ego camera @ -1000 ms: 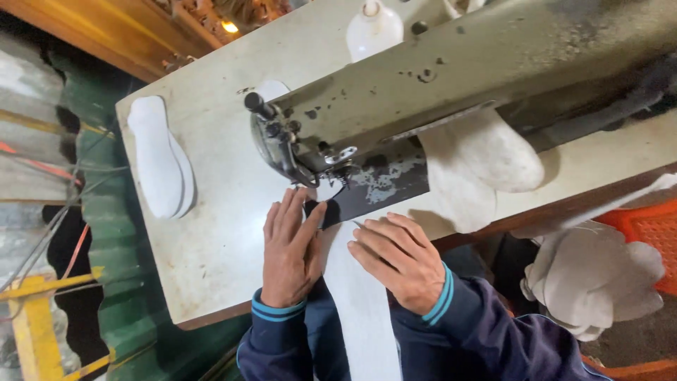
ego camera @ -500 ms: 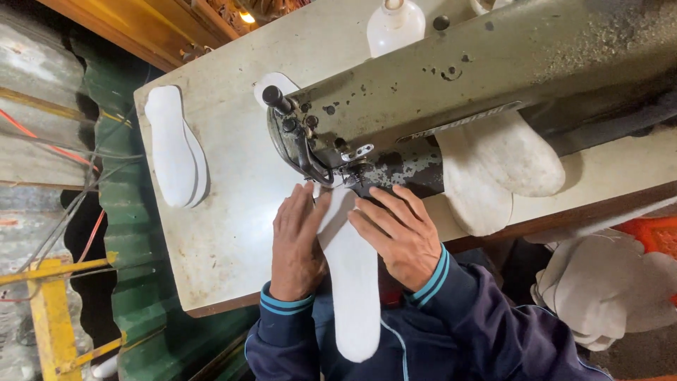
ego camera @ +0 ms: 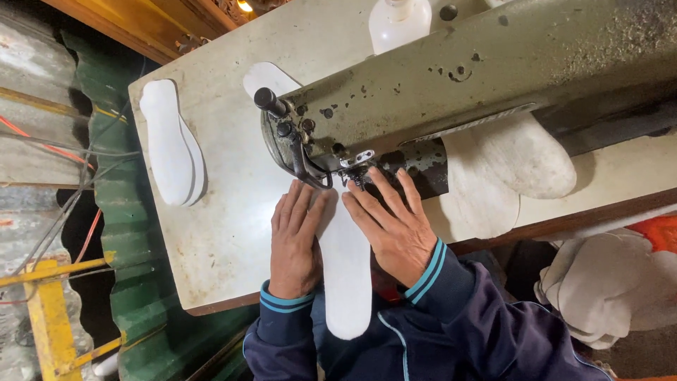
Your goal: Stitching the edges of shoe insoles using an industrial sewing machine.
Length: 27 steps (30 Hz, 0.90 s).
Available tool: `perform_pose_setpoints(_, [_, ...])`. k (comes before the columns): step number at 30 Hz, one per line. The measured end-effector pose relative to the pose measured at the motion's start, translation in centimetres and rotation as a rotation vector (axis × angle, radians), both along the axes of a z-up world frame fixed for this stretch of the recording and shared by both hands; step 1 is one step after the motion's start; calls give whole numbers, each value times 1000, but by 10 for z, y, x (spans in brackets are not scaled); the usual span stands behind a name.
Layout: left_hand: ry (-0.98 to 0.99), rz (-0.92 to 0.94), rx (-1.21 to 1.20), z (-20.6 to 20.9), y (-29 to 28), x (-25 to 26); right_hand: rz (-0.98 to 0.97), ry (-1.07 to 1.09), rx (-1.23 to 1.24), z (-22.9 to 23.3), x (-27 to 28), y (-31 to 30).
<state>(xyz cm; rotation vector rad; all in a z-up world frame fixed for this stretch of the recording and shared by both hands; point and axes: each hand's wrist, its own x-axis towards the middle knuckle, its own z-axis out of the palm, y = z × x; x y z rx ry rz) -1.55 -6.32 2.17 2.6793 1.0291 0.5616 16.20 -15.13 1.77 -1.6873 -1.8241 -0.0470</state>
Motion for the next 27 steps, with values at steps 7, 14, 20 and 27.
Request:
perform_pose_setpoints(7, [-122, 35, -137, -17, 23, -11, -10, -41, -37, -4, 2, -4])
perform_pose_setpoints(14, [12, -21, 31, -54, 80, -3, 37, -58, 22, -13, 6, -11])
perform_pose_setpoints(20, [257, 122, 47, -29, 102, 7, 47, -90, -2, -6, 6, -7])
perform_pose_setpoints(27, [96, 204, 53, -11, 109, -25, 25, -34, 93, -14, 4, -3])
